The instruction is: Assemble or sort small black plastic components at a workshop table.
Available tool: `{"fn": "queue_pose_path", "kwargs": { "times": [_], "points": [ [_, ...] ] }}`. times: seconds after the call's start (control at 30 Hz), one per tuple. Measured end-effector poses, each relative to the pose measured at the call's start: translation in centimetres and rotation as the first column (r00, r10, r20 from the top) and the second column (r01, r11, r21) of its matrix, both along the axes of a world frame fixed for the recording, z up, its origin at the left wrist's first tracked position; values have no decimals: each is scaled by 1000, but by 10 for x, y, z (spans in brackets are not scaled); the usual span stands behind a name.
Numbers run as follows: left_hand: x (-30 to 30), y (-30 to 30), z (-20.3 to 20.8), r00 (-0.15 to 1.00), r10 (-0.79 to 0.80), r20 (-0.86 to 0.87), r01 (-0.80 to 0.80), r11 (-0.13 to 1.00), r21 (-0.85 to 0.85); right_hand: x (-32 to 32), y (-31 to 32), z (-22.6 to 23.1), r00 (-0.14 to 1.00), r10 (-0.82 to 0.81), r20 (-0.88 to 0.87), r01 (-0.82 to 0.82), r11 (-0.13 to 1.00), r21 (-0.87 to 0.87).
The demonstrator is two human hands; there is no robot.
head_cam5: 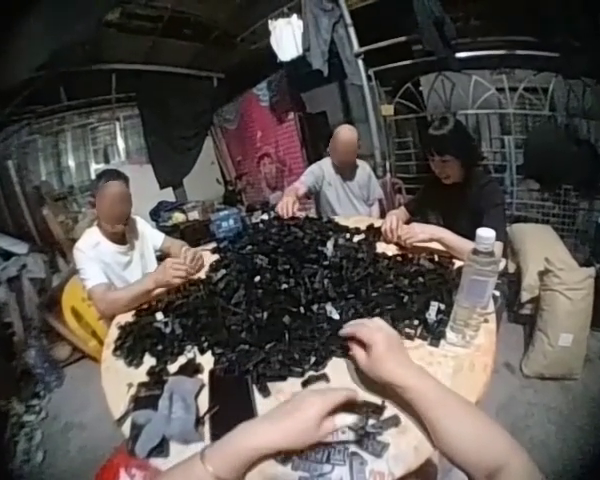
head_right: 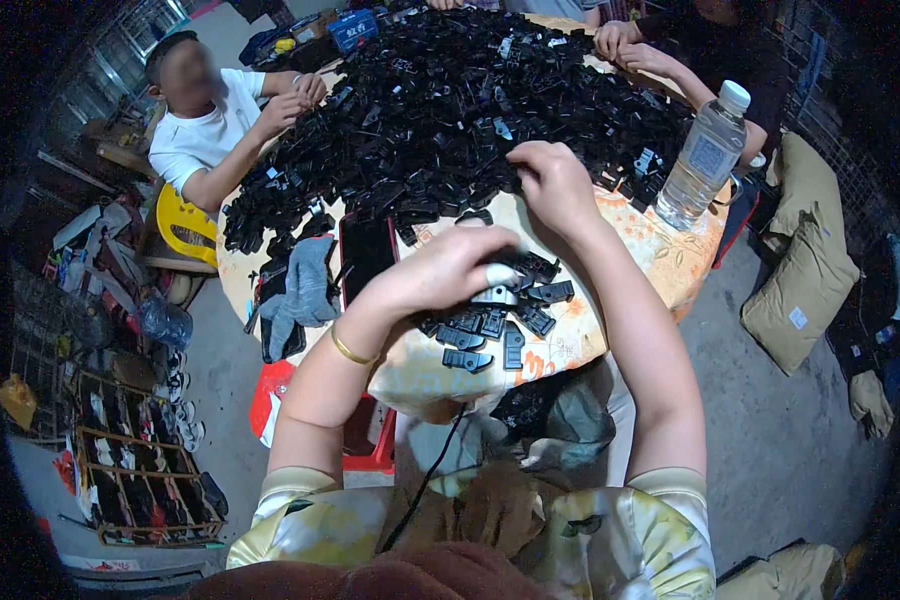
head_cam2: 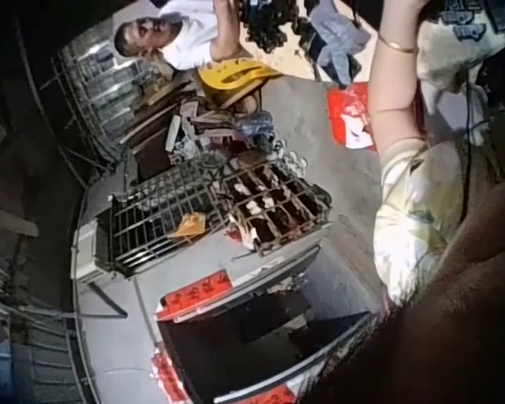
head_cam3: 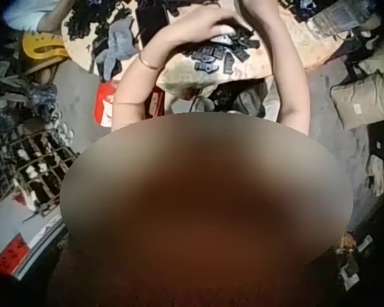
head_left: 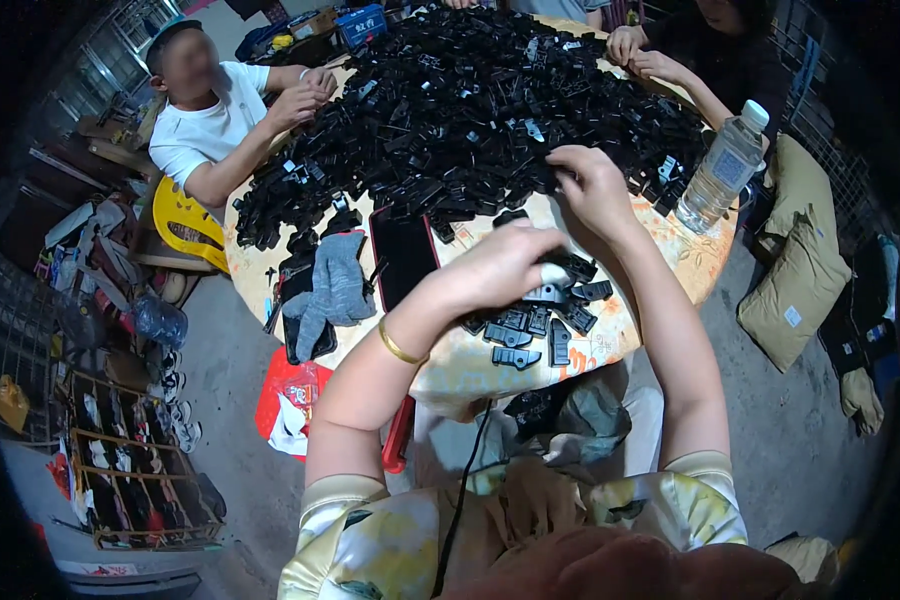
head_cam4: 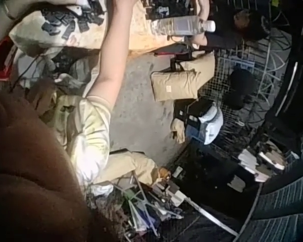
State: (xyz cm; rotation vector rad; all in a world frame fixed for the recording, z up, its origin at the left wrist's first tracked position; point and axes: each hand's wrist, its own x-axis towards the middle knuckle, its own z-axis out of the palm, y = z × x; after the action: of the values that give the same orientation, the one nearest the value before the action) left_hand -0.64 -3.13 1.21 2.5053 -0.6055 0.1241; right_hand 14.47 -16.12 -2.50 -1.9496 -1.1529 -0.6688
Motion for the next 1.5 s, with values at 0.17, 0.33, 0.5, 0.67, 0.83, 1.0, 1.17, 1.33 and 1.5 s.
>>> {"fn": "queue_pose_path", "kwargs": {
  "times": [0.17, 0.33, 0.5, 0.67, 0.83, 1.0, 1.17, 1.33, 1.5],
  "points": [
    [-1, 0, 9, 1000, 15, 17, -11, 981, -193, -16, 13, -6, 990, -138, 15, 137, 956, -259],
    [15, 24, -22, 850, 458, 260, -497, 861, 107, -10, 15, -8, 983, -181, -19, 168, 940, -296],
    [23, 23, -35, 858, 452, 245, -490, 863, 124, -2, 10, -8, 946, -173, -275, 124, 975, -185],
    [22, 31, -24, 841, 512, 175, -460, 847, -267, -8, 17, -9, 976, -208, -68, 180, 939, -293],
    [21, 32, -16, 799, 553, 236, -467, 818, -337, -7, 5, 2, 967, -160, -199, 126, 977, -173],
    [25, 29, -14, 844, 533, 57, -466, 783, -412, -21, 5, 8, 974, -101, -202, 132, 981, 145],
    [25, 30, -19, 939, 278, -204, -336, 609, -718, -52, 17, 18, 965, 168, -201, -127, 971, 201],
    [25, 28, -11, 943, 192, -272, -330, 427, -842, -48, 4, 23, 437, 561, -703, -294, 828, 478],
    [27, 33, -14, 946, 206, -250, -315, 403, -859, -47, 8, 21, 592, 443, -674, -232, 894, 384]
  ]
}}
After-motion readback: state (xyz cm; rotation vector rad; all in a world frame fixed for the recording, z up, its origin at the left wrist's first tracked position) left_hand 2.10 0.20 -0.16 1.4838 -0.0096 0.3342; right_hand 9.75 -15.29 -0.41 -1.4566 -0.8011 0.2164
